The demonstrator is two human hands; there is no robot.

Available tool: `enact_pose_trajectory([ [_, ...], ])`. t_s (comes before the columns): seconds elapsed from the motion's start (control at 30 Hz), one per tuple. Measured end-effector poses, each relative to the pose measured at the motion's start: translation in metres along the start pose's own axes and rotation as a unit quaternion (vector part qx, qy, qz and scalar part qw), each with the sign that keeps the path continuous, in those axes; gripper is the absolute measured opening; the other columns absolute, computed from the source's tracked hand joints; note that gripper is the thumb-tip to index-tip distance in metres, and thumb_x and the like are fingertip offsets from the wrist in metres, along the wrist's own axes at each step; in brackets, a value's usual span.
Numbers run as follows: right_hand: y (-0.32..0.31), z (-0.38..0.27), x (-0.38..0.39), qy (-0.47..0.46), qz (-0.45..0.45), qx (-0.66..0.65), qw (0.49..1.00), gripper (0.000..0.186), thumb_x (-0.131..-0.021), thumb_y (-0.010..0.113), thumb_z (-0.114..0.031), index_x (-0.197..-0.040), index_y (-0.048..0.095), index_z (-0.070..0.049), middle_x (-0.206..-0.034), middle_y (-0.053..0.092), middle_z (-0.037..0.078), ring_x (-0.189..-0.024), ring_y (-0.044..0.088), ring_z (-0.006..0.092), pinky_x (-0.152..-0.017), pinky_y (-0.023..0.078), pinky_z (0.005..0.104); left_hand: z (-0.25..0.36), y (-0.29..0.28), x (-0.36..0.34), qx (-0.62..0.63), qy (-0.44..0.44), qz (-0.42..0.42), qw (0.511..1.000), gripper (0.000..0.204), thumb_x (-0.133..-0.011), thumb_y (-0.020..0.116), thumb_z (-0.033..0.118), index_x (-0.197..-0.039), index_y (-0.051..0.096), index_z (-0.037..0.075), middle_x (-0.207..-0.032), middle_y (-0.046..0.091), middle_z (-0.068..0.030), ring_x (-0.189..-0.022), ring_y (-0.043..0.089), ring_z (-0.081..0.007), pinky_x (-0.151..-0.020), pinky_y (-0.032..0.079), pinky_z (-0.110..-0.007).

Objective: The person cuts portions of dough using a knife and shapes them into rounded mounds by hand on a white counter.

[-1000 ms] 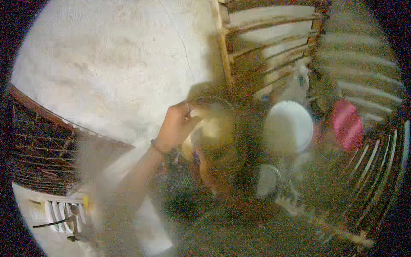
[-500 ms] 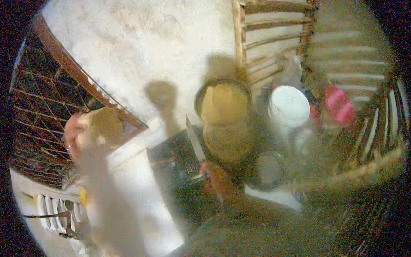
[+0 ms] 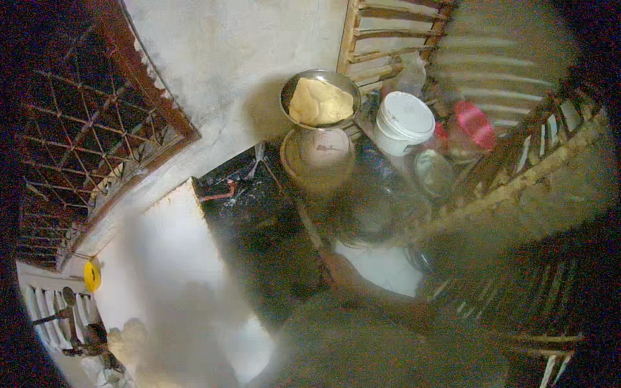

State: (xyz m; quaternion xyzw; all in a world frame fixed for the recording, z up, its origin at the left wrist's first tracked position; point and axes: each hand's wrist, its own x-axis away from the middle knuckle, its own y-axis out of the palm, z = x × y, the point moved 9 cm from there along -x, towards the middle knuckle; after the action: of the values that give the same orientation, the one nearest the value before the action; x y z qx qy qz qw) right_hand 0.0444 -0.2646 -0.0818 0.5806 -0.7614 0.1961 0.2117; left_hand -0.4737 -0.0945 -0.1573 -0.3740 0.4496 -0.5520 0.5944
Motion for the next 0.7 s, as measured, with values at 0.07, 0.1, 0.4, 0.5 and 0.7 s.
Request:
enact_pose_trajectory([
  [0.07, 0.009, -0.012, 0.005, 0.088, -0.002, -0.062, 0.994, 0.052, -0.108, 0.043, -0.057, -0.102, 0.055, -0.006, -0.058, 0.049, 0.002, -0.037, 0.044, 0.0151, -0.037, 0.041, 0.0328, 0.015, -0.016, -0.003, 0.007, -0.069, -0.034, 0.997, 0.069, -0.089, 0.069, 0.043, -0.148, 0.051, 0.012, -0.153, 0.048, -0.0151, -0.143, 0.041, -0.0374, -0.115, 0.035, -0.055],
  [0.1, 0.016, -0.025, 0.008, 0.083, -0.013, -0.083, 0.993, 0.053, -0.108, 0.043, -0.057, -0.102, 0.055, -0.006, -0.058, 0.049, 0.002, -0.037, 0.044, 0.015, -0.037, 0.041, 0.0326, 0.014, -0.021, -0.001, 0.004, -0.07, -0.038, 0.997, 0.073, -0.088, 0.069, 0.046, -0.15, 0.049, 0.013, -0.153, 0.047, -0.0152, -0.143, 0.039, -0.0374, -0.116, 0.034, -0.056],
  [0.4, 0.003, -0.027, 0.009, -0.011, 0.039, -0.014, 0.999, 0.05, -0.11, 0.04, -0.053, -0.101, 0.056, -0.006, -0.058, 0.05, 0.002, -0.039, 0.044, 0.0124, -0.039, 0.041, 0.0306, 0.021, -0.032, 0.007, 0.011, -0.08, -0.018, 0.997, 0.088, -0.088, 0.07, 0.051, -0.164, 0.031, 0.028, -0.155, 0.047, -0.0147, -0.142, 0.042, -0.037, -0.115, 0.034, -0.057],
  [0.5, 0.001, -0.034, 0.004, -0.08, 0.03, -0.014, 0.996, 0.051, -0.11, 0.039, -0.053, -0.1, 0.056, -0.006, -0.058, 0.05, 0.002, -0.039, 0.046, 0.0125, -0.038, 0.042, 0.0306, 0.001, -0.017, -0.009, -0.072, -0.072, -0.039, 0.994, 0.096, -0.087, 0.071, 0.056, -0.166, 0.022, 0.032, -0.161, 0.04, -0.0087, -0.146, 0.036, -0.0352, -0.117, 0.028, -0.064],
  [0.7, -0.037, -0.006, -0.019, 0.008, 0.074, -0.103, 0.992, 0.051, -0.108, 0.043, -0.055, -0.1, 0.055, -0.006, -0.059, 0.051, 0.002, -0.038, 0.045, 0.0133, -0.038, 0.043, 0.0314, 0.031, -0.012, -0.021, -0.06, -0.137, -0.096, 0.984, 0.082, -0.082, 0.074, 0.063, -0.146, 0.05, 0.017, -0.155, 0.043, -0.0095, -0.141, 0.038, -0.0391, -0.103, 0.042, -0.068],
])
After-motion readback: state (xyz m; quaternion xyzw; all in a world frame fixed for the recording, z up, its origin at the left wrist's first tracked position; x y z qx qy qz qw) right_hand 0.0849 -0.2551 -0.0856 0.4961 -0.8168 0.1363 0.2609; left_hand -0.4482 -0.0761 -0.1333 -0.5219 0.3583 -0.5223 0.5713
